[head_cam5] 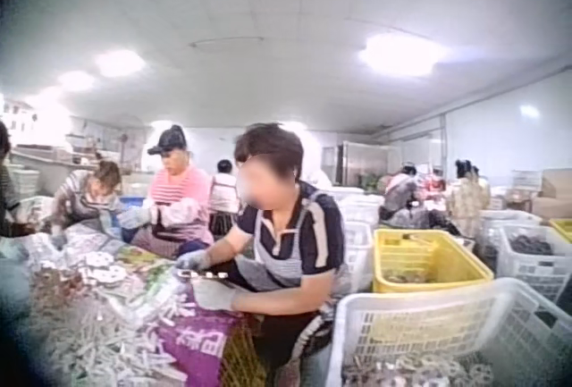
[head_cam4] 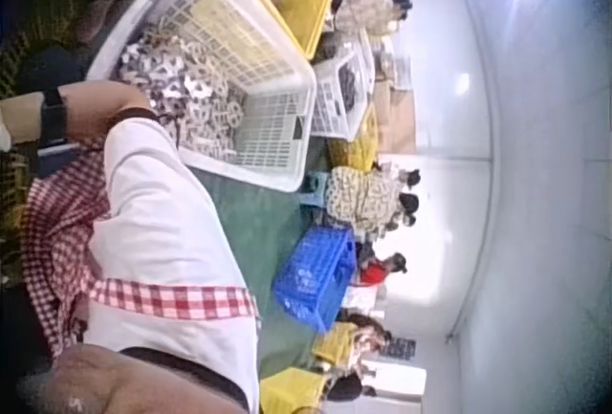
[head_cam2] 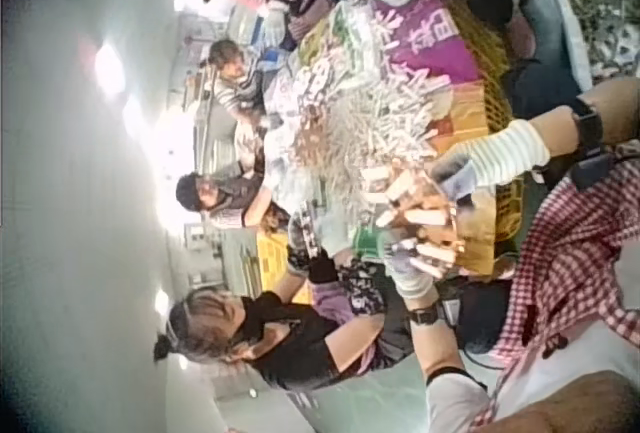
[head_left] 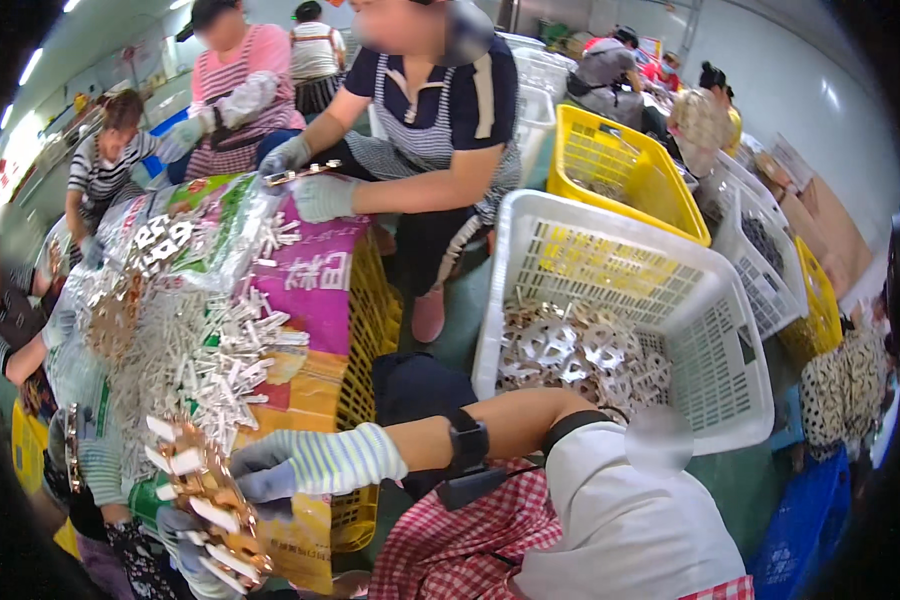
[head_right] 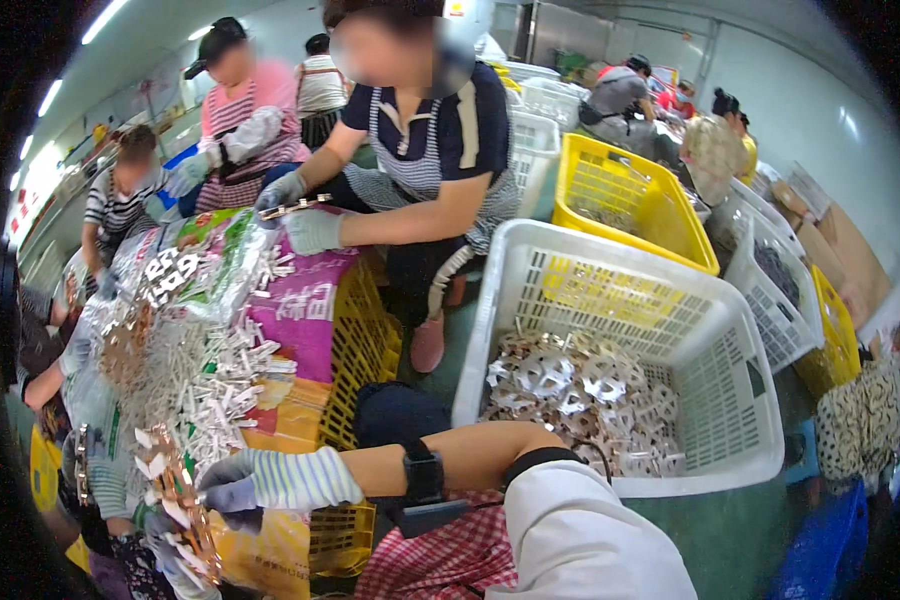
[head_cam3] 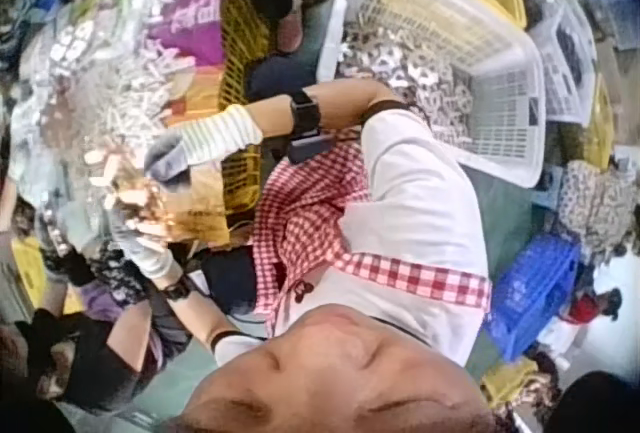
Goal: The person sits at a table with other workers, picking up small white plastic pieces and inserting them into a circular metal component. They repeatedly perform this insertion action and place the assembled units into a white basket.
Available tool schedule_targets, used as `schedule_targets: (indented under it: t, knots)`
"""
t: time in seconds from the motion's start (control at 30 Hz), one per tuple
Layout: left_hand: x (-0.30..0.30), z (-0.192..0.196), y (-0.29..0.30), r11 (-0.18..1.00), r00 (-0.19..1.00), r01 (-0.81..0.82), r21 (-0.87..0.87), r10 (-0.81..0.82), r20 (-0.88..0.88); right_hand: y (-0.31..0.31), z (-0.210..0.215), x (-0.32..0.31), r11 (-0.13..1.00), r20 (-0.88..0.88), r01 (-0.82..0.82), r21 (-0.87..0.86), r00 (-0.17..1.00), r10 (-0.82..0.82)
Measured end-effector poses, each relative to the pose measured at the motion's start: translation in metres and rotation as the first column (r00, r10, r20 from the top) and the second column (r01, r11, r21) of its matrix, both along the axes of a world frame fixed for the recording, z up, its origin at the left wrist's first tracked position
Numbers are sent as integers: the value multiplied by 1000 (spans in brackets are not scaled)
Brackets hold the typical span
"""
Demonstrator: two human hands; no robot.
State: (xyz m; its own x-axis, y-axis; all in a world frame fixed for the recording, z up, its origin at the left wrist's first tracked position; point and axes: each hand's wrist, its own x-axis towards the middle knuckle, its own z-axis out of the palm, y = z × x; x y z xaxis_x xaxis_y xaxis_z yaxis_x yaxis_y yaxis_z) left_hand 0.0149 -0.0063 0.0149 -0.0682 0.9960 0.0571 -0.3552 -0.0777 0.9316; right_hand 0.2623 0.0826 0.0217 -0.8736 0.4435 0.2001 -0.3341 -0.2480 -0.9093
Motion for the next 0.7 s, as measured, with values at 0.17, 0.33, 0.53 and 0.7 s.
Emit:
schedule_targets:
  t: [0.17, 0.33, 0.53, 0.7]
  knots:
    - [16, -30, 18, 997, 992, 69, 34, -65, -104, -16, 50, 143, 910, 131, 400, 110, 901, -413]
    - [-59, -43, 24, 802, 595, 560, -205, -218, 773, -37, 45, 347, 305, 283, 805, 509, 178, -942]
    - [-119, -101, 24, 876, 878, 449, -176, -396, 268, -130, -60, 588, 302, 639, 627, 718, -421, -645]
    - [-51, -73, 11, 983, 901, 100, -152, -154, -405, -220, -152, 686, 550, 709, 498, 671, -648, -278]
